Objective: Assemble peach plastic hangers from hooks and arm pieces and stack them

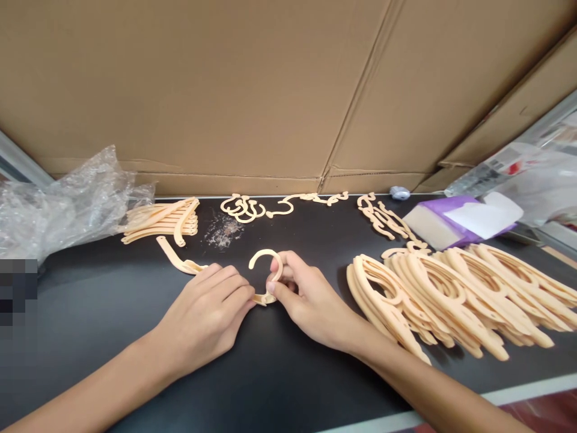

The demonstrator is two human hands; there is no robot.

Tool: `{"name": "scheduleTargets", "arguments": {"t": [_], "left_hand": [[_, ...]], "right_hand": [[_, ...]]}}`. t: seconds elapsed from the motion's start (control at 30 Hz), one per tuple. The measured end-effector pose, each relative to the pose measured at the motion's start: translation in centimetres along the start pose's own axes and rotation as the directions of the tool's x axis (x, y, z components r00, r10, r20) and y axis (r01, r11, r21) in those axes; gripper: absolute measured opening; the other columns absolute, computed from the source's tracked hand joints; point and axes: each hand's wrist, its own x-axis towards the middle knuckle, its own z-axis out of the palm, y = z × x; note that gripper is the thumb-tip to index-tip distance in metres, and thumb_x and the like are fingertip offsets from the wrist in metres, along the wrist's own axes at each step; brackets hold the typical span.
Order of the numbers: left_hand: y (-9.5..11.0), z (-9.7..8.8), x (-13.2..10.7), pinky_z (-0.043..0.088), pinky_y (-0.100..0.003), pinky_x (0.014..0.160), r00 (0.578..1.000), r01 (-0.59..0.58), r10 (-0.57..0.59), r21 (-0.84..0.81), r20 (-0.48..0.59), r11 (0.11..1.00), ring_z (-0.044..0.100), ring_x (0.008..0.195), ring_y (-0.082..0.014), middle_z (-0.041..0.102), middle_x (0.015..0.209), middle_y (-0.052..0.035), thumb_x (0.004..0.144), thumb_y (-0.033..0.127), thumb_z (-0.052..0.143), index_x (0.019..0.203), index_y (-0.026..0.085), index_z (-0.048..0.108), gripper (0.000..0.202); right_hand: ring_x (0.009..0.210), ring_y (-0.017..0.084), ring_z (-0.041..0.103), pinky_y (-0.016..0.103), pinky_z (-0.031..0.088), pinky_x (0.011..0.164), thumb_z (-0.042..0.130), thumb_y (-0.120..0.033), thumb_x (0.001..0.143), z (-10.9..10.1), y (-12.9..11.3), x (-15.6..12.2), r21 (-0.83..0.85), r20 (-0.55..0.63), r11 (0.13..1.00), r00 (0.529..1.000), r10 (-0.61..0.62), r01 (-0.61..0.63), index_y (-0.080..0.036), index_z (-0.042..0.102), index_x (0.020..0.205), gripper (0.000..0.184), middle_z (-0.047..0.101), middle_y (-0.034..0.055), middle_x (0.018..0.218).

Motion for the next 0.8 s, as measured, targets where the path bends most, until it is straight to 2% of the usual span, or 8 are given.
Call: {"name": "scheduleTargets", "arguments": {"t": [0.57, 0.7, 0.8], "left_hand": [[-0.1, 0.3, -0.2, 0.040, -0.035, 0.065, 0.999, 0.029, -0.030, -0.018, -0.023, 0.999, 0.059, 0.072, -0.0187, 0.069, 0.079, -0.0044, 0.097, 0.010, 0.058, 0.084, 0.014, 0.065, 0.015], [-0.5, -0.3, 0.0, 0.047, -0.035, 0.074, 0.998, 0.014, -0.017, -0.047, -0.054, 0.999, 0.063, 0.081, -0.0195, 0.072, 0.087, -0.0057, 0.095, 0.010, 0.061, 0.092, 0.014, 0.066, 0.006], [-1.7, -1.5, 0.0, 0.050, -0.039, 0.088, 0.985, 0.000, 0.002, 0.008, -0.171, 1.000, 0.066, 0.096, -0.0231, 0.073, 0.101, -0.0094, 0.089, 0.008, 0.065, 0.102, 0.015, 0.065, 0.014]], "right_hand": [[0.076, 0.014, 0.057, 0.027, 0.044, 0.072, 0.045, -0.016, 0.095, 1.1, 1.1, -0.8, -0.240, -0.083, 0.956, 0.977, -0.194, 0.169, -0.024, 0.046, 0.097, 0.008, 0.059, -0.0008, 0.087], [0.075, 0.013, 0.058, 0.026, 0.045, 0.072, 0.050, -0.017, 0.096, 1.1, 1.0, -0.9, -0.221, -0.195, 0.957, 0.953, -0.230, 0.185, -0.024, 0.049, 0.095, 0.006, 0.062, -0.0013, 0.088], [0.075, 0.013, 0.060, 0.026, 0.046, 0.070, 0.056, -0.022, 0.095, 0.6, 0.5, -0.7, -0.134, -0.363, 0.978, 0.910, -0.201, 0.163, -0.024, 0.051, 0.096, 0.005, 0.064, -0.0018, 0.087]]}}
